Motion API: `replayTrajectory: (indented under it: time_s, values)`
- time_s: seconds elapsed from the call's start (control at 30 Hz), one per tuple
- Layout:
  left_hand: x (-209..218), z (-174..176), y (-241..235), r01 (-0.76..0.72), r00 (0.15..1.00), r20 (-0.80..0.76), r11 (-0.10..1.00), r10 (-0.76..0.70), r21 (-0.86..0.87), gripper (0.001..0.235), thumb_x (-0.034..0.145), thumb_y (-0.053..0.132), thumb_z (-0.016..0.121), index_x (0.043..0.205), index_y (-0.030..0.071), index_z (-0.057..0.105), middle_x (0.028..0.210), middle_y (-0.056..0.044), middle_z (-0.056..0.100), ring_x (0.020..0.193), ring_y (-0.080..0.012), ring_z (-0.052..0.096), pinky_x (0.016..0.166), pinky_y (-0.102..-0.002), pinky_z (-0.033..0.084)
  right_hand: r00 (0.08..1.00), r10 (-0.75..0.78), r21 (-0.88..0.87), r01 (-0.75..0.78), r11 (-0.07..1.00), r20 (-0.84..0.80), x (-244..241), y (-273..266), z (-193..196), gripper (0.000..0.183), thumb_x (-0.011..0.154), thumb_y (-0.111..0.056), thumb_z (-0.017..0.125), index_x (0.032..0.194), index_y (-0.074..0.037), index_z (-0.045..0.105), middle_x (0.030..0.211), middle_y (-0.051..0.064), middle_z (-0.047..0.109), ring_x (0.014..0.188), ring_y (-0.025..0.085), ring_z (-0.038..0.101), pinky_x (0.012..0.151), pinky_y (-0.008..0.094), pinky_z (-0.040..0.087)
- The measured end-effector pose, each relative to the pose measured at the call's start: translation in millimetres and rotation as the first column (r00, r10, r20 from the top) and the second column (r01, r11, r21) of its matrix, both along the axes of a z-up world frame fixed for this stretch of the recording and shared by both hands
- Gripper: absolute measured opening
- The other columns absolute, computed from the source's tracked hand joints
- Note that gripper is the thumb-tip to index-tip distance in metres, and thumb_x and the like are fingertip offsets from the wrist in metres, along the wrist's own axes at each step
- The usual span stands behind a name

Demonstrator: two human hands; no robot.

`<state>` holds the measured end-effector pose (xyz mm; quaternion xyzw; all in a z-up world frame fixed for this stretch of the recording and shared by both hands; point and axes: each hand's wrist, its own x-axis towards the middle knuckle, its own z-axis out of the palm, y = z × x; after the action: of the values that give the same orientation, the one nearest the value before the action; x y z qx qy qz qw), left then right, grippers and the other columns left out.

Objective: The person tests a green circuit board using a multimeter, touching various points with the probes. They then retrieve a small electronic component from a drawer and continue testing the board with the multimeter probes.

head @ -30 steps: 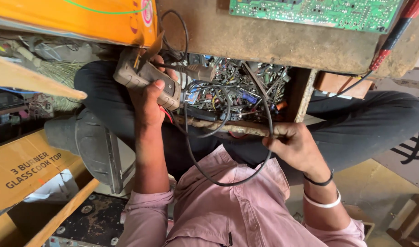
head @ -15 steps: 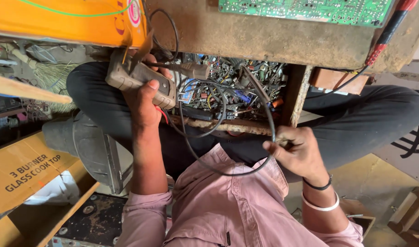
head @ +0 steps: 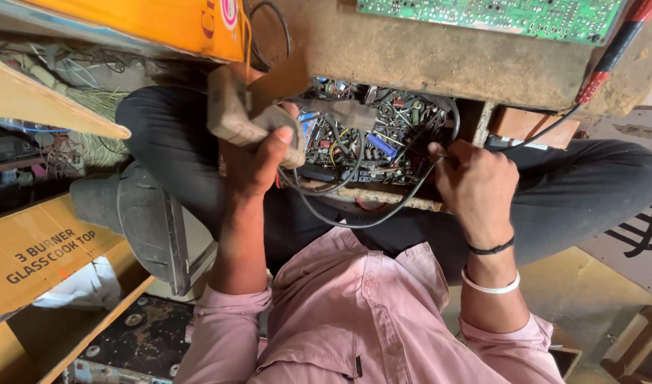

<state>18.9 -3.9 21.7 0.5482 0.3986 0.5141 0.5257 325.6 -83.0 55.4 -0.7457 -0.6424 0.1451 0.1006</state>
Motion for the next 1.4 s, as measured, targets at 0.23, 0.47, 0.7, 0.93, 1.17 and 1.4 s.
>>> replayTrajectory:
  time_s: [0.23, 0.47, 0.7, 0.93, 1.17, 1.4]
  values:
    - [16.9, 14.3, 6.8, 0.211, 0.973, 0.105, 0.977, -0.205, -0.042, 0.056, 0.094, 0.017, 0.072, 0.141, 0.002, 0.045, 0.146, -0.017, 0.053, 0.096, -0.0165, 0.066, 0.083, -0.031, 0.062, 0.914, 0.202, -0.009, -0.219, 0.976, -0.351, -1.5, -10.9, 23.1, 0.032, 0.087, -0.036, 0.082, 0.084, -0.006, 0.072, 0.058, 0.009, 0.065, 0.047, 0.024, 0.064, 0.047, 0.037, 0.049]
    - [7.4, 11.6, 14.2, 0.246, 0.798, 0.597, 0.948, -0.079, -0.203, 0.068, 0.084, 0.013, 0.071, 0.145, 0.007, 0.044, 0.136, -0.027, 0.060, 0.090, -0.0272, 0.073, 0.067, -0.034, 0.060, 0.804, 0.499, 0.078, -0.503, 0.861, -0.322, -36.4, -39.7, 8.9, 0.036, 0.079, -0.033, 0.080, 0.098, -0.005, 0.070, 0.075, 0.012, 0.071, 0.068, 0.032, 0.070, 0.063, 0.040, 0.055]
    - [-22.1, 23.3, 15.6, 0.353, 0.695, 0.708, 0.917, -0.126, -0.183, 0.064, 0.086, 0.021, 0.068, 0.142, 0.000, 0.046, 0.117, -0.025, 0.064, 0.086, -0.0309, 0.072, 0.075, -0.036, 0.061, 0.881, 0.377, -0.054, -0.407, 0.912, -0.286, -39.9, -33.1, -3.5, 0.031, 0.084, -0.034, 0.082, 0.077, -0.007, 0.069, 0.063, 0.009, 0.067, 0.056, 0.027, 0.066, 0.055, 0.041, 0.052]
    - [-27.6, 19.3, 9.8, 0.365, 0.713, 0.689, 0.909, -0.134, -0.200, 0.062, 0.087, 0.021, 0.070, 0.143, 0.000, 0.051, 0.112, -0.023, 0.065, 0.085, -0.0306, 0.071, 0.076, -0.037, 0.061, 0.965, 0.082, -0.132, -0.117, 0.984, -0.250, -48.0, 8.2, -27.4, 0.035, 0.088, -0.042, 0.082, 0.084, -0.009, 0.073, 0.050, 0.011, 0.059, 0.047, 0.028, 0.062, 0.049, 0.042, 0.049]
    - [-12.0, 4.6, 0.5, 0.399, 0.711, 0.691, 0.884, -0.130, -0.244, 0.064, 0.088, 0.019, 0.075, 0.144, 0.004, 0.049, 0.110, -0.020, 0.064, 0.089, -0.0293, 0.069, 0.081, -0.038, 0.059, 0.977, 0.140, -0.018, -0.145, 0.989, -0.161, -55.9, 36.0, -51.3, 0.035, 0.087, -0.038, 0.083, 0.087, -0.005, 0.071, 0.062, 0.015, 0.064, 0.058, 0.036, 0.067, 0.053, 0.044, 0.051]
    - [-24.6, 5.5, 6.0, 0.446, 0.665, 0.738, 0.854, -0.116, -0.267, 0.069, 0.084, 0.020, 0.075, 0.143, 0.000, 0.045, 0.104, -0.020, 0.062, 0.086, -0.0313, 0.069, 0.080, -0.039, 0.059, 0.893, 0.104, -0.057, -0.143, 0.988, -0.438, -35.2, -1.1, -17.4, 0.041, 0.079, -0.032, 0.086, 0.085, 0.000, 0.061, 0.064, 0.011, 0.060, 0.048, 0.028, 0.060, 0.050, 0.039, 0.049]
